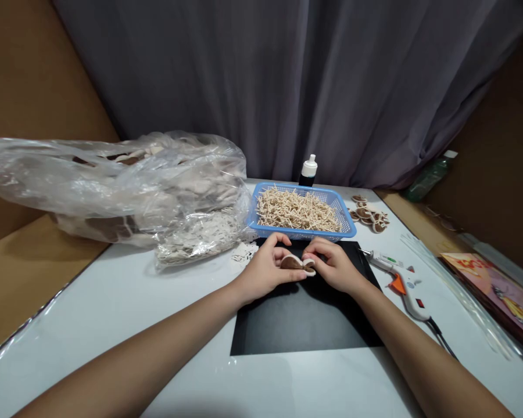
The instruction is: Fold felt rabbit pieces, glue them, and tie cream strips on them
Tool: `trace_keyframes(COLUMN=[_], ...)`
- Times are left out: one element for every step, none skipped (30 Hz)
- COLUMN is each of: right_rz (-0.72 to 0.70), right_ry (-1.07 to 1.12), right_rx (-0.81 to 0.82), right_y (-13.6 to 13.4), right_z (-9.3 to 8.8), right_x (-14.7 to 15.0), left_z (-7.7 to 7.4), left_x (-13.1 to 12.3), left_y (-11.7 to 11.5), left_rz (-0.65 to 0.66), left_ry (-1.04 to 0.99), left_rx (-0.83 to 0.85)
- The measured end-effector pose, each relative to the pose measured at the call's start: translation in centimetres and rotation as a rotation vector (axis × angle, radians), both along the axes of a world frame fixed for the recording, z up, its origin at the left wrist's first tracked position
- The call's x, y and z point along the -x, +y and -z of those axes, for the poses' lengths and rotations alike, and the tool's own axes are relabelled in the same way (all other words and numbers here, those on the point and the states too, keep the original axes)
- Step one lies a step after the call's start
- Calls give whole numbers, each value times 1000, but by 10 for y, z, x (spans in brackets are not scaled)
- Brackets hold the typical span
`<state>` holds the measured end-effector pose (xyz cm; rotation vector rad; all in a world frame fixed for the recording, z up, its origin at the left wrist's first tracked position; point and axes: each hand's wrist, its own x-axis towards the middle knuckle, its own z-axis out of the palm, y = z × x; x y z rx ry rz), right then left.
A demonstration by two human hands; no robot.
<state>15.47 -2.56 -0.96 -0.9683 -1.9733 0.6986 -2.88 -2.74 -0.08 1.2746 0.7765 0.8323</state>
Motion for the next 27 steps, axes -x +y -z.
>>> trace_keyframes(right_rz=[3,8,14,21,25,28,28,28,32,39,47,57,67,78,91,105,118,122,118,106,91,75,70,85,115,152,188], right_ry=[5,12,25,43,66,93,117,134,138,126,96,50,-14,-88,-164,-236,-298,-349,-390,-421,-445,-459,-460,-449,-435,-426,-426], right_rx=[8,18,27,34,36,34,30,19,-1,-37,-90,-159,-240,-325,-405,-473,-527,-567,-595,-612,-617,-613,-600,-578,-549,-513,-473], right_y=[0,-1,-1,-1,-1,0,0,0,0,0,0,0,-1,-1,-1,-2,-2,-2,-3,-3,-4,-5,-6,-7,-8,-9,-10], right_z=[0,1,1,2,3,4,5,7,8,10,11,12,13,14,14,14,13,13,12,11,10,9,8,7,6,6,5], right_x=[1,1,1,2,2,2,2,2,2,2,2,2,1,0,-1,-3,-4,-5,-7,-7,-7,-6,-5,-3,0,2,5], left_z=[1,1,2,3,3,4,4,4,4,3,3,3,3,3,3,2,2,2,2,2,2,3,4,5,6,7,8], left_x=[0,1,0,0,0,-1,-2,-3,-5,-6,-7,-9,-10,-10,-11,-12,-12,-13,-13,-13,-12,-12,-12,-11,-11,-10,-10], left_y=[0,1,1,2,2,3,3,4,4,4,4,4,4,4,4,5,5,6,7,8,9,10,11,12,12,13,13], left_rz=[4,9,13,14,11,2,-14,-37,-70,-109,-151,-187,-213,-229,-235,-237,-244,-264,-293,-321,-347,-369,-390,-412,-438,-465,-489], left_ry=[-28,-52,-72,-92,-116,-150,-195,-245,-296,-346,-389,-421,-442,-455,-461,-463,-463,-462,-454,-434,-401,-354,-299,-243,-190,-143,-100], left_rx=[-1,-1,0,2,7,19,42,77,123,173,219,254,278,289,295,296,296,295,289,278,257,228,194,157,122,91,64])
